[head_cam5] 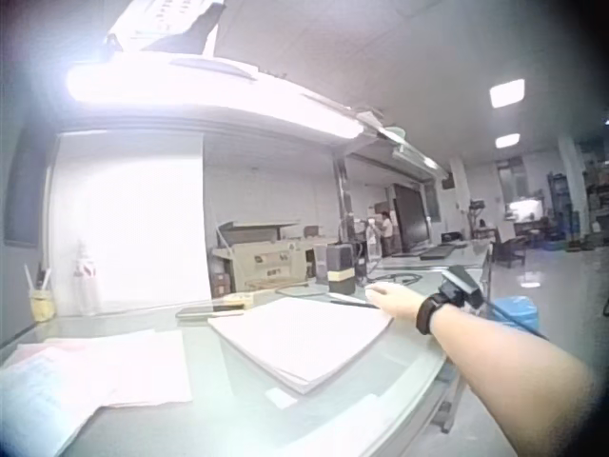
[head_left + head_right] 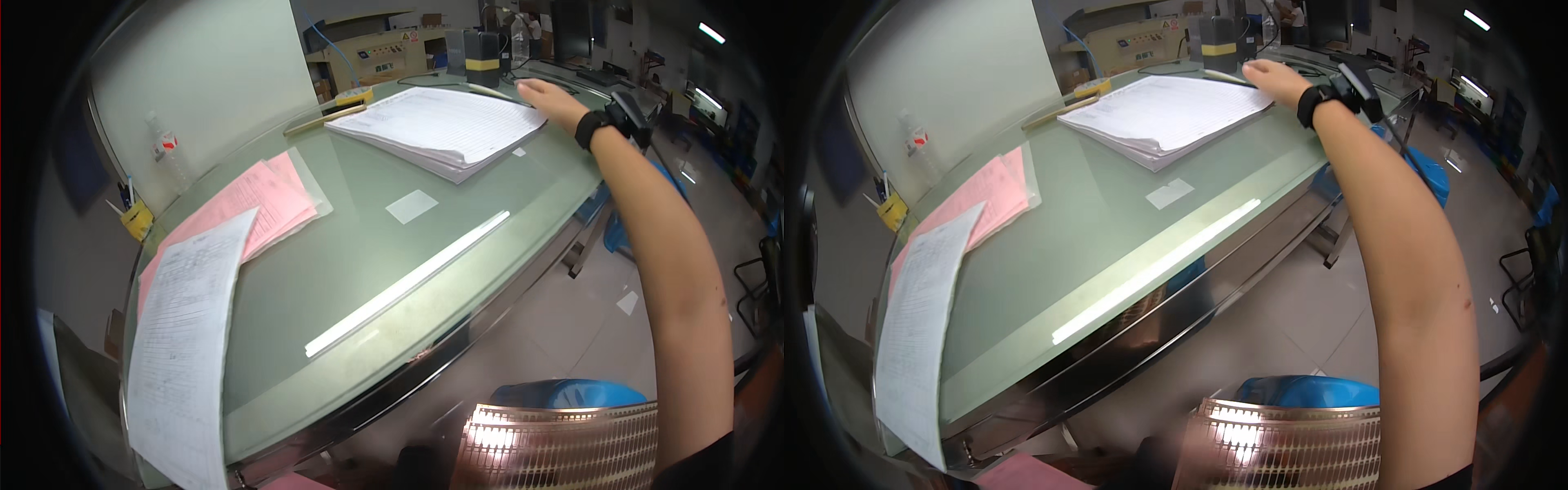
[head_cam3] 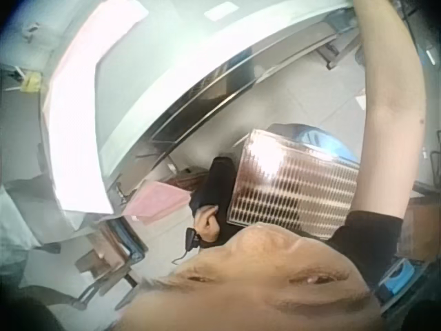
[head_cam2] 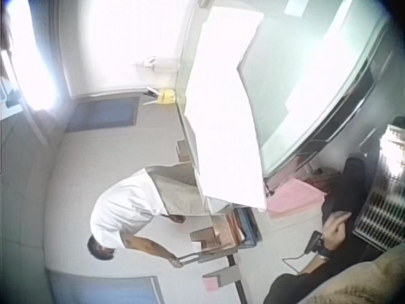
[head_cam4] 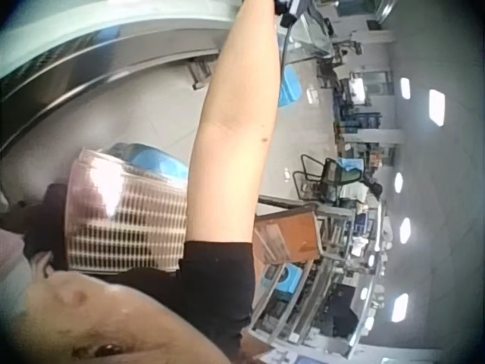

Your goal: Inspecting large circuit board sheets and recording data on a checklist.

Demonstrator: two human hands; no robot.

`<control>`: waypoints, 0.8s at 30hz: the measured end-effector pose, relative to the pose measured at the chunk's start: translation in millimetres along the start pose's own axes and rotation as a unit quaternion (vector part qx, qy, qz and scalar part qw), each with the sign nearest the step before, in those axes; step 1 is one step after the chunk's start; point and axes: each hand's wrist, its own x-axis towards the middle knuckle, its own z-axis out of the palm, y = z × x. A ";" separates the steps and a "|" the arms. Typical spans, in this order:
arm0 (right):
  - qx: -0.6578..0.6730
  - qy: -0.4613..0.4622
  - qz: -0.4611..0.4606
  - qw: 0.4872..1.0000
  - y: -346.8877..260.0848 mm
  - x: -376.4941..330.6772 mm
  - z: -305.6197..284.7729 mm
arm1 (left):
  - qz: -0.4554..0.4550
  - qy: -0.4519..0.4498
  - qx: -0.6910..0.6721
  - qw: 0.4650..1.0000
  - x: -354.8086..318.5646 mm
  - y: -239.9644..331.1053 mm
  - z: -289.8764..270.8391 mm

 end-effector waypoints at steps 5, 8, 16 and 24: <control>-0.121 -0.102 0.039 0.987 5.6 28.4 12.2 | 0.023 -0.024 0.034 0.999 10.1 -1.6 3.5; -0.209 -0.150 0.079 0.963 -1.1 34.7 15.6 | 0.031 -0.037 0.028 0.998 15.8 1.3 4.7; -0.223 -0.044 0.062 0.972 -16.8 19.7 3.5 | 0.043 -0.014 0.031 0.998 14.0 6.5 4.3; -0.162 -0.096 0.077 0.979 -10.5 21.7 16.8 | 0.066 -0.017 0.019 0.998 10.0 1.0 1.3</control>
